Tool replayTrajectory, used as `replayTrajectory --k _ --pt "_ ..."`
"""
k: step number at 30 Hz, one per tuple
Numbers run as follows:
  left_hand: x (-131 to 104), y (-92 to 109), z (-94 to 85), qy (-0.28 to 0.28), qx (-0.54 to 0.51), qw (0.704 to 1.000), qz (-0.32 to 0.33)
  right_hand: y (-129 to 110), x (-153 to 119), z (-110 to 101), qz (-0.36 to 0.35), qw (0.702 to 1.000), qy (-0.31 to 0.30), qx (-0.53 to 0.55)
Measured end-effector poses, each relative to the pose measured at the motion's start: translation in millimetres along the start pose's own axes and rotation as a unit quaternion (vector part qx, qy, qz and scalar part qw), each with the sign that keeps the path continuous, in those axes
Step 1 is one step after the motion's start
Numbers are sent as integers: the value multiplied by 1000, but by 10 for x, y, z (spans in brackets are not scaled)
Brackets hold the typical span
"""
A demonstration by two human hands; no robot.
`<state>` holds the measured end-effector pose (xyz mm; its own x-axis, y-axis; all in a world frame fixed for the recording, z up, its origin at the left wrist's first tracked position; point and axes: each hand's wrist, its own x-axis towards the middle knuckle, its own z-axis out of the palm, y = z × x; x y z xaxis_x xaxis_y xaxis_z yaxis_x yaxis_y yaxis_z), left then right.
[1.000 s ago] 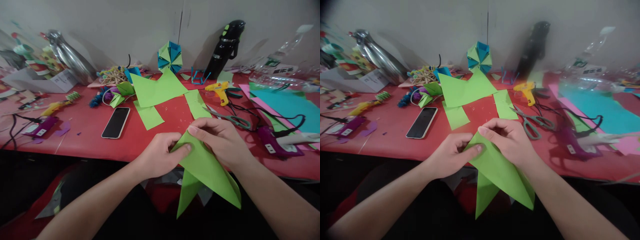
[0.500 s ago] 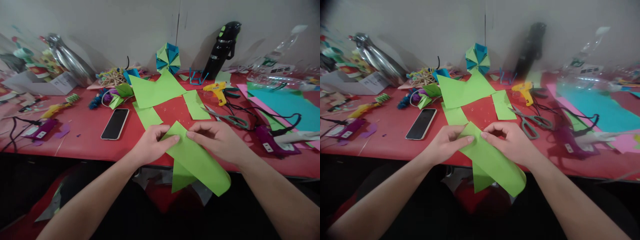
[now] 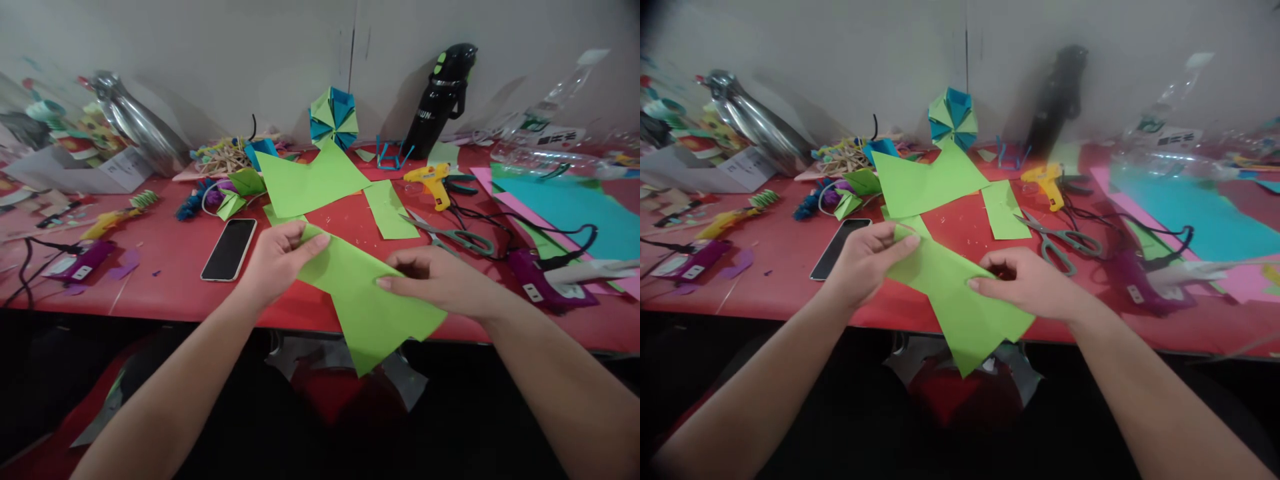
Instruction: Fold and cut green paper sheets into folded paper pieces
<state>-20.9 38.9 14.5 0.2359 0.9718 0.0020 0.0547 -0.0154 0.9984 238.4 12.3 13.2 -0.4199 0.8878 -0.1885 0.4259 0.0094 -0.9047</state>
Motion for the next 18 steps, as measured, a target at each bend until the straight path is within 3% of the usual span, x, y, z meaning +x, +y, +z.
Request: replayTrajectory --k 3,5,7,9,11,12,16,18 --pt "58 59 -267 -22 12 1000 -13 69 -17 -130 24 999 25 -14" --pt "73 122 -452 -64 80 994 -34 106 -24 -187 35 997 67 -7" --pt "61 193 -585 -167 173 968 -71 130 -21 -215 33 993 104 46" --pt "28 250 -617 -297 246 917 -103 133 -9 -214 19 987 110 114" --pt "-15 266 -532 -375 284 874 -124 110 13 -184 10 985 87 147" --pt "-36 254 -451 -384 292 868 -120 91 28 -158 8 987 71 143" --pt "-88 97 -40 -293 274 916 -24 9 103 -18 -9 994 26 108" --pt "-92 5 102 -275 257 926 -2 -12 130 34 -20 994 21 106"
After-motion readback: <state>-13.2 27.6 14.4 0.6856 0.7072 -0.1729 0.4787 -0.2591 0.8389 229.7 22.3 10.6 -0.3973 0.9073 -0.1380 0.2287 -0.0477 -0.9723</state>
